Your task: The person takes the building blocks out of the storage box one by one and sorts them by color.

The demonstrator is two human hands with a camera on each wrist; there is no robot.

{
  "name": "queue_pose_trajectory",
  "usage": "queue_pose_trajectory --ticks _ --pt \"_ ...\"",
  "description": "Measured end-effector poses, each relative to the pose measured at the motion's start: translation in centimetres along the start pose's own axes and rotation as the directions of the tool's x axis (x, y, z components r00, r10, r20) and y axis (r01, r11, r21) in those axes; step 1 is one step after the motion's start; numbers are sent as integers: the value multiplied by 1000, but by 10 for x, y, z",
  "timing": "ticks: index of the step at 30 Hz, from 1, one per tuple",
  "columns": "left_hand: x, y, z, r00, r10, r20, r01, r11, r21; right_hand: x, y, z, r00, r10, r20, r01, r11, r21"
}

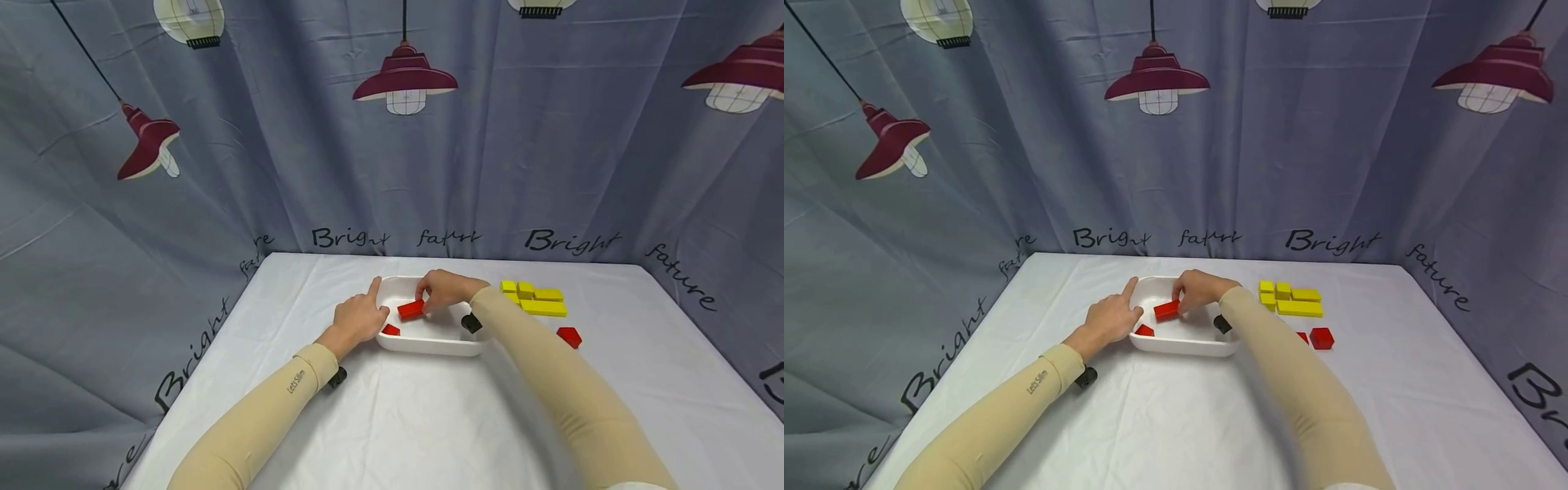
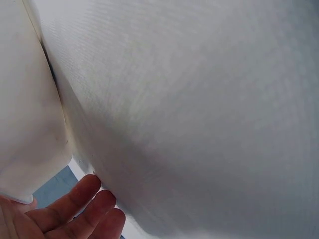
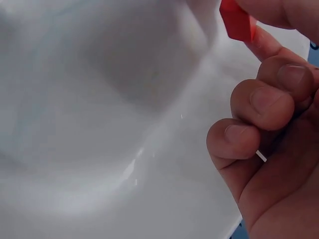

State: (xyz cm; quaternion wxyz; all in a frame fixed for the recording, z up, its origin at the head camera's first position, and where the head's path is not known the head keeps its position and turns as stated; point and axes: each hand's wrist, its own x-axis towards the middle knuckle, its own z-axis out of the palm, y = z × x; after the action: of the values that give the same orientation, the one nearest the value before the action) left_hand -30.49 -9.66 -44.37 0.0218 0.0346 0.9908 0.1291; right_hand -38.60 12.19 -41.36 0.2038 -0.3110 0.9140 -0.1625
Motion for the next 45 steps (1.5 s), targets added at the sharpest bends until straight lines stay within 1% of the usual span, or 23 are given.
queue_pose_trajectory --ticks 4,8,12,17,25,32,40,45 --pt "0 1 -2 1000 5 -8 -5 1000 5 -10 3 -10 1000 21 -16 -21 999 26" --pt "1 1 -3 1000 -2 2 2 1000 2 -21 4 -18 999 32 -33 -30 999 39" --pt "1 1 -2 1000 -15 13 15 1000 2 -33 6 -22 999 34 -43 -31 998 64" --pt "0 1 0 1000 -17 10 17 1000 1 -48 10 -25 998 29 -63 -24 997 80" --pt "-1 1 0 1000 -12 11 12 1000 -8 -75 19 -29 995 43 -95 -32 993 115" --pt "0 0 1 1000 -5 6 5 1000 2 -101 29 -32 991 78 -111 -61 987 151" --pt "0 1 0 1000 -10 11 10 1000 3 -127 44 -29 986 93 -139 -65 979 193" --pt "0 0 -1 1000 -6 13 6 1000 3 -142 48 -28 985 105 -138 -70 969 237"
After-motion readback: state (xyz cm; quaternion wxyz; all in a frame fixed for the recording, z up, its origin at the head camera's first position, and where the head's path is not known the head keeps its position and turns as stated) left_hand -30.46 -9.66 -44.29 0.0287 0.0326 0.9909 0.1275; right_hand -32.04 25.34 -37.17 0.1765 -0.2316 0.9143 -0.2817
